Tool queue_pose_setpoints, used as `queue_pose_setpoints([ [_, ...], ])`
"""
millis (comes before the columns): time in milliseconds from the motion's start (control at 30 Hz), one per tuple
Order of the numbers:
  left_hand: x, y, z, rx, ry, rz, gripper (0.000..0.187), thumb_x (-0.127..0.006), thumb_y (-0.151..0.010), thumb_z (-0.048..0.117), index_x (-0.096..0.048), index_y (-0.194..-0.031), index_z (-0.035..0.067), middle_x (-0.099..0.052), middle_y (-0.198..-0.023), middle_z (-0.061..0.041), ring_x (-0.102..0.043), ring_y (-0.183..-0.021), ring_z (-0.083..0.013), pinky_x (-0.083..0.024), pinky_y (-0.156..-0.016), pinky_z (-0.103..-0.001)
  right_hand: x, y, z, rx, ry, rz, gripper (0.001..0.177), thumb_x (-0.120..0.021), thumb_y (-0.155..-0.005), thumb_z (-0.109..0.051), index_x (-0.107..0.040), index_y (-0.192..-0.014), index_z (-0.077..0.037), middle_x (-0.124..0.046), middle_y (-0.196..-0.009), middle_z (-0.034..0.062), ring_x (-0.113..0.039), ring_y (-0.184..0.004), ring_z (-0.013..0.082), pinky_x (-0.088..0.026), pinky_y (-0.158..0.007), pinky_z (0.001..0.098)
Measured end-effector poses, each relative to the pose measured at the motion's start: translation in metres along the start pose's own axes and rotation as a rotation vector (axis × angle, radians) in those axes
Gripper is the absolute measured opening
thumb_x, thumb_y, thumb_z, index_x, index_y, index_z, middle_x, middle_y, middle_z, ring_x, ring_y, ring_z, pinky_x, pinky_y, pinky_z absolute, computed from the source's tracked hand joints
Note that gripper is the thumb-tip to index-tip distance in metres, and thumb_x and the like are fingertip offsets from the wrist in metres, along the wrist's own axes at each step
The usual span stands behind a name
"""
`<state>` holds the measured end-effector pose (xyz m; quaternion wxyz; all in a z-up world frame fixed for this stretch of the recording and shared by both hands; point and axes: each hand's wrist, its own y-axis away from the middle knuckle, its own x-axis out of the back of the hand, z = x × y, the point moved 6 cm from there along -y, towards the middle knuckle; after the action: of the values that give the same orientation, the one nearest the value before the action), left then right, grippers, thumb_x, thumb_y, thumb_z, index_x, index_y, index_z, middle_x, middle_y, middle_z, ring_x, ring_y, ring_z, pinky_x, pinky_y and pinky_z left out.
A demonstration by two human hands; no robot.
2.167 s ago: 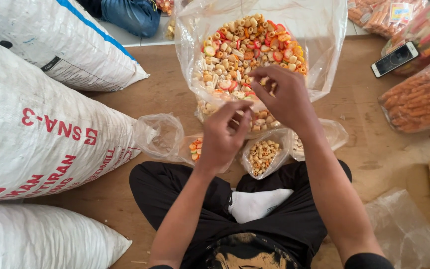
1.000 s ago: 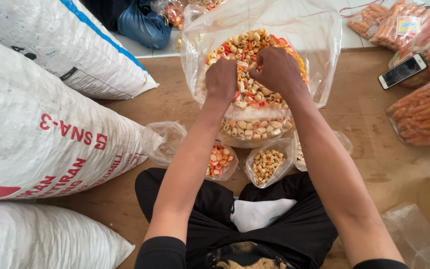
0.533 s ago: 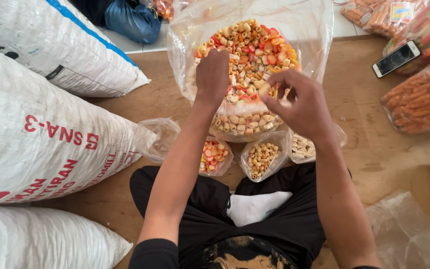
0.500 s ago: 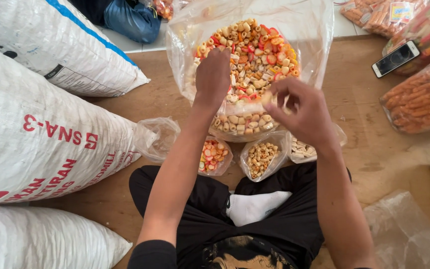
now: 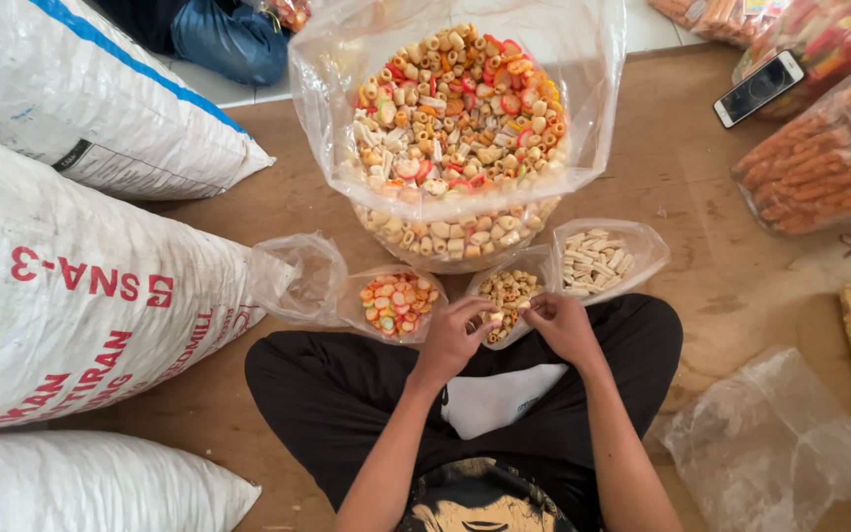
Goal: The person sits on the floor and sorts colorful ring-shaped snacks from a large transparent bag into smaller plastic bags. They use both hands to pick and place the snacks, occasionally adjusting the bags to maintain separation of snack types.
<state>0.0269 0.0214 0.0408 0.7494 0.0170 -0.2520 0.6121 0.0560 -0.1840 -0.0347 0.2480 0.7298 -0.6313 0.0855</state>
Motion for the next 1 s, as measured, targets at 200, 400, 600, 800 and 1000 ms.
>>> queue_pose_setpoints([
  [200, -0.047, 0.016, -0.051, 0.066, -0.075, -0.045, 0.013, -0.068, -0.097, 0.012, -0.071, -0.110, 0.012, -0.073, -0.105, -0.007, -0.074, -0.088, -0.0286, -0.062, -0.074, -0.034, -0.009, -0.034, 0.016, 0.072, 0.126, 0.137, 0.033, -0.069, -0.099, -0.028, -0.073, -0.117, -0.001, -0.076, -0.072, 0.0092, -0.063, -0.053, 0.0150, -0.048, -0.054, 0.0296],
  [400, -0.055, 0.007, -0.049, 0.085, -0.123, -0.053, 0.015, -0.065, -0.099, 0.009, -0.071, -0.113, 0.012, -0.072, -0.110, -0.007, -0.074, -0.096, -0.0281, -0.063, -0.080, -0.035, -0.008, -0.026, 0.014, 0.053, 0.072, 0.216, 0.037, -0.064, -0.104, -0.028, -0.068, -0.128, 0.000, -0.077, -0.080, 0.0114, -0.069, -0.062, 0.0212, -0.050, -0.056, 0.0320],
  [600, -0.056, -0.014, -0.038, 0.029, -0.208, -0.063, 0.019, -0.061, -0.099, 0.008, -0.071, -0.115, 0.006, -0.071, -0.118, -0.014, -0.071, -0.105, -0.0354, -0.061, -0.087, -0.043, 0.002, -0.002, 0.022, 0.017, -0.016, 0.244, 0.033, -0.067, -0.101, -0.029, -0.071, -0.126, -0.008, -0.077, -0.080, 0.0100, -0.072, -0.076, 0.0251, -0.055, -0.071, 0.0383],
  [800, -0.048, -0.012, -0.032, 0.005, -0.202, 0.036, 0.027, -0.067, -0.093, 0.009, -0.071, -0.120, 0.008, -0.070, -0.122, -0.012, -0.070, -0.110, -0.0345, -0.060, -0.090, -0.043, 0.019, 0.017, -0.022, 0.090, -0.139, 0.215, 0.030, -0.067, -0.098, -0.016, -0.073, -0.126, -0.009, -0.075, -0.079, 0.0115, -0.063, -0.074, 0.0166, -0.053, -0.075, 0.0325],
  [1000, 0.021, -0.031, 0.054, -0.131, -0.065, 0.175, 0.022, -0.073, -0.091, 0.005, -0.075, -0.113, 0.006, -0.075, -0.105, -0.015, -0.075, -0.087, -0.0343, -0.063, -0.064, -0.035, 0.060, 0.045, -0.171, 0.380, -0.165, 0.195, 0.024, -0.073, -0.094, -0.015, -0.077, -0.118, -0.011, -0.071, -0.073, 0.0037, -0.053, -0.061, 0.0079, -0.049, -0.060, 0.0235],
])
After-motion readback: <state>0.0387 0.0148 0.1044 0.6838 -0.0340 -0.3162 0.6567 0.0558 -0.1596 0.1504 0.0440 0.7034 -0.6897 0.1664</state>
